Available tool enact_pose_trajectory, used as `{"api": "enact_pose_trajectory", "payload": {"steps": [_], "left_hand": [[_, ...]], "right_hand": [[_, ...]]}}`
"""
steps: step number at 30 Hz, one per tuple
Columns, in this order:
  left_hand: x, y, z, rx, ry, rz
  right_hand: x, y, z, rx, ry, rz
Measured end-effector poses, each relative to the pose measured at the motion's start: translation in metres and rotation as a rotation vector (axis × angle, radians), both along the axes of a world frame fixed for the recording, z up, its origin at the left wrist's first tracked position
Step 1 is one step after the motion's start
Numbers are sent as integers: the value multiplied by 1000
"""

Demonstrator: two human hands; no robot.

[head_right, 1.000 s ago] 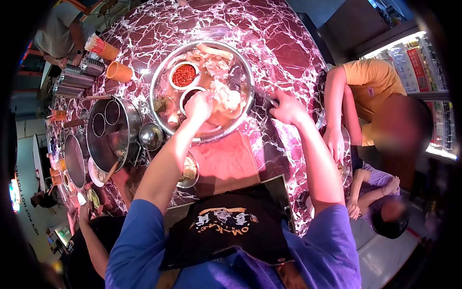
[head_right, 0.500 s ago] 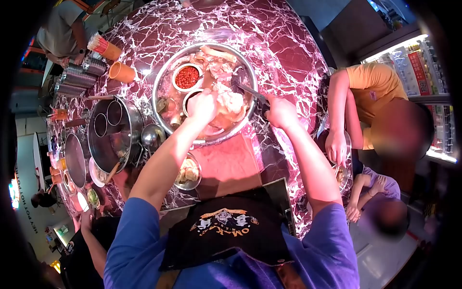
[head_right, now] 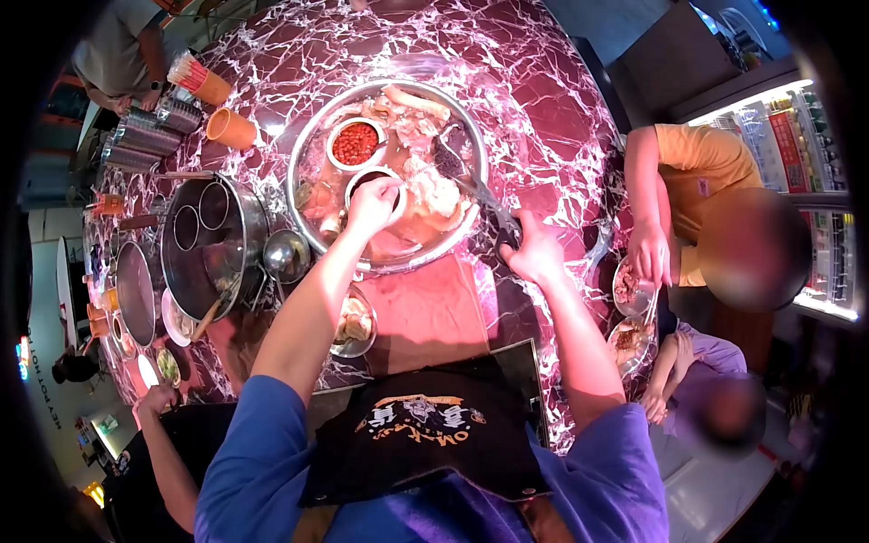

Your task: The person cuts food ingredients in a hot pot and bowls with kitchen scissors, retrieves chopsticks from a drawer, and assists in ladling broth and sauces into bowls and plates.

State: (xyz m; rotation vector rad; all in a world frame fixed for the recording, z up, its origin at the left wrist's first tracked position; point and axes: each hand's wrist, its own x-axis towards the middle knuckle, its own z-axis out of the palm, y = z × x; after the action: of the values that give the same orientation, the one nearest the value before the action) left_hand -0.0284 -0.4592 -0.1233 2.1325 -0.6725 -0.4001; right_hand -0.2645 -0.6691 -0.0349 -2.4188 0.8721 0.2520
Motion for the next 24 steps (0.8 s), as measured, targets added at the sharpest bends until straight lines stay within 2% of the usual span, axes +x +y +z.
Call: {"api": "enact_pose_trajectory", "payload": {"steps": [1,2,5,9,17,20,24], "left_hand": [[0,0,-3,-23,77,-3],[1,-1,-6,-46,153,-7],[-2,-7,13,28,228,-21],[1,-14,-4,-39,152,-34],[2,-19,-15,-67,164,-4],[-1,-18,-4,-49,251,-3],[-5,-18,6,-15,217,-26]], "right_hand": [[3,4,-6,-51,-58,59],[7,7,-12,84,65,-51],[16,19,-33,142,-124,-74],[22,29,-52,147,-175,-158],[-1,29,-75,154,-351,-148],[17,33,-45,203,-194,-199],[37,29,-64,104,-259,-147]]}}
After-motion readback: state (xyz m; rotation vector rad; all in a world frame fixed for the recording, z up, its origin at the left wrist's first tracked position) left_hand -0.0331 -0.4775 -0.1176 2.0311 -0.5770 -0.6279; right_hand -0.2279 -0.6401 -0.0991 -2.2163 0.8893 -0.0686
